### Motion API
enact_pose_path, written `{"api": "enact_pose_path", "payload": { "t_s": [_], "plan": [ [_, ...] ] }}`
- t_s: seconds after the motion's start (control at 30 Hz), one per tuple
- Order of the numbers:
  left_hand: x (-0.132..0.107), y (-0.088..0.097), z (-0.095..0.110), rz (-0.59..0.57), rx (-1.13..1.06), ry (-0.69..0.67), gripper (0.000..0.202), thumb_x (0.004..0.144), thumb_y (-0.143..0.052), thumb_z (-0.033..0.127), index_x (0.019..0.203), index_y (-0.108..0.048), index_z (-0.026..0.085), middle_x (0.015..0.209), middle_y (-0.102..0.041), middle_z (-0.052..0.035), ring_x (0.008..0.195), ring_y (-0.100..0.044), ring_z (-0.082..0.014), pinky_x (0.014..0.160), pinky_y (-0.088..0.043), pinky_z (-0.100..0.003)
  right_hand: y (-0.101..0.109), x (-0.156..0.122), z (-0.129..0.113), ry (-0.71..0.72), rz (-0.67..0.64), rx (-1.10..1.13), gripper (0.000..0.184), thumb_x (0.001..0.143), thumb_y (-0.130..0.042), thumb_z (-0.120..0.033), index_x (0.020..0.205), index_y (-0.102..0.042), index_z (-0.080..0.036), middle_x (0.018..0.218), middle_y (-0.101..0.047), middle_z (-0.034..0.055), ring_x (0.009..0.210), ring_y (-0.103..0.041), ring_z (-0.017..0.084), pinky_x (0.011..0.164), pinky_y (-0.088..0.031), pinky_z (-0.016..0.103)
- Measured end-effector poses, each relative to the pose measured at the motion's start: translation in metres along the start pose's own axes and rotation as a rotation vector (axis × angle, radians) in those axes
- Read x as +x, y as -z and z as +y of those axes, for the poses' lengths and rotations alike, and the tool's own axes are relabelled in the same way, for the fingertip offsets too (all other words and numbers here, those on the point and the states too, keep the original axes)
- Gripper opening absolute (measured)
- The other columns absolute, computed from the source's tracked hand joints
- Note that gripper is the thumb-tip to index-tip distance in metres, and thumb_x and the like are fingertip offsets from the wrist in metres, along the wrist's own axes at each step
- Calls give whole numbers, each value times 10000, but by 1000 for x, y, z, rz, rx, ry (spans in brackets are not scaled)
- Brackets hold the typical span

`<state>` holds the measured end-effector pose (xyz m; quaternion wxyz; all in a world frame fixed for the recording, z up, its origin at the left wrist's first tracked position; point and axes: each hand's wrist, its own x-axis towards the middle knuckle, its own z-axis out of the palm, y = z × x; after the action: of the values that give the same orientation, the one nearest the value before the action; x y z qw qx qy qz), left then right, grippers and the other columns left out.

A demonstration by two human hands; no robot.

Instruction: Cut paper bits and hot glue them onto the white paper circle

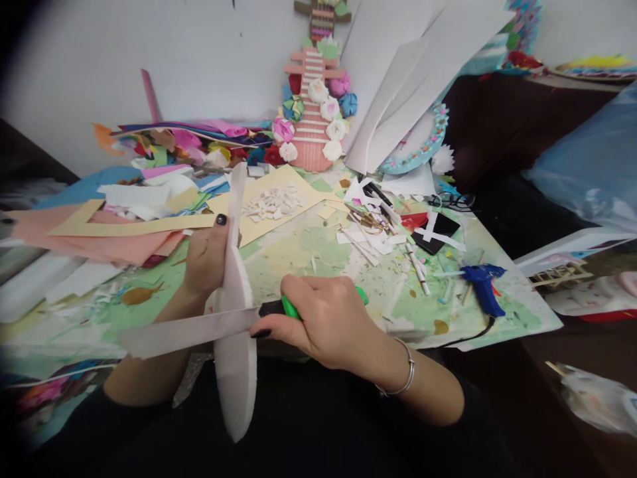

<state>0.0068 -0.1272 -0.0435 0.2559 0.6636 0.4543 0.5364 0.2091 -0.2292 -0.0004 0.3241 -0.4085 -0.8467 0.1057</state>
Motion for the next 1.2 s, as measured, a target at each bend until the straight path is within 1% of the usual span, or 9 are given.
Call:
{"api": "enact_pose_path", "payload": {
  "t_s": [0.17,0.3,0.47,0.63,0.73,0.87,1.0,1.07,1.2],
  "plan": [
    [0,2,0,12,13,6,521,926,-432,443,474,-372,193,453,-317,27,440,-298,-104,454,-204,-302,-4,-4,5,-2,31,-25,581,949,-224,-625,677,-468,-173,547,-393,-26,486,-339,90,478,-242,234],
    [0,1,0,20,6,7,524,917,-441,461,472,-362,196,450,-311,26,443,-293,-107,442,-206,-297,-7,-6,9,-20,45,-29,562,956,-243,-606,686,-476,-171,549,-401,-26,484,-341,91,482,-252,237],
    [-1,1,-2,16,-9,25,524,926,-421,466,481,-390,191,441,-324,28,433,-294,-102,429,-202,-292,-10,-9,15,-20,64,-9,543,963,-242,-591,694,-470,-178,546,-397,-33,477,-345,91,483,-258,234],
    [-2,4,-3,17,10,60,523,924,-450,438,477,-354,184,442,-298,35,431,-276,-86,429,-190,-296,-13,-15,23,-22,85,-35,512,970,-273,-563,687,-463,-182,544,-421,-30,476,-363,92,487,-265,231],
    [-2,5,-2,14,54,11,528,936,-436,424,485,-309,182,458,-287,35,449,-261,-78,440,-191,-297,-13,-17,25,-34,83,-56,513,971,-268,-563,689,-464,-181,541,-421,-29,476,-360,93,486,-263,232],
    [-1,4,1,19,138,-119,514,946,-433,381,494,-299,178,453,-290,38,455,-270,-75,462,-211,-297,-10,-14,20,-19,92,-63,523,968,-266,-573,702,-477,-174,543,-403,-31,477,-343,93,482,-254,238],
    [1,1,5,-30,154,-172,536,955,-390,428,487,-295,182,443,-296,35,442,-265,-76,456,-206,-304,-6,-7,12,-28,82,-59,542,957,-272,-596,687,-474,-173,542,-402,-30,483,-352,90,480,-247,237],
    [1,0,6,-33,138,-147,542,950,-389,457,489,-295,187,449,-289,32,449,-263,-80,457,-203,-309,-5,-3,9,-27,65,-44,552,957,-260,-601,684,-473,-171,543,-410,-27,485,-363,89,478,-246,237],
    [-2,2,3,-9,70,-40,544,935,-415,485,490,-300,192,456,-275,32,455,-259,-88,450,-188,-313,-8,-2,13,-30,60,-18,551,953,-265,-607,685,-465,-170,548,-408,-28,484,-374,86,483,-250,238]
  ]
}}
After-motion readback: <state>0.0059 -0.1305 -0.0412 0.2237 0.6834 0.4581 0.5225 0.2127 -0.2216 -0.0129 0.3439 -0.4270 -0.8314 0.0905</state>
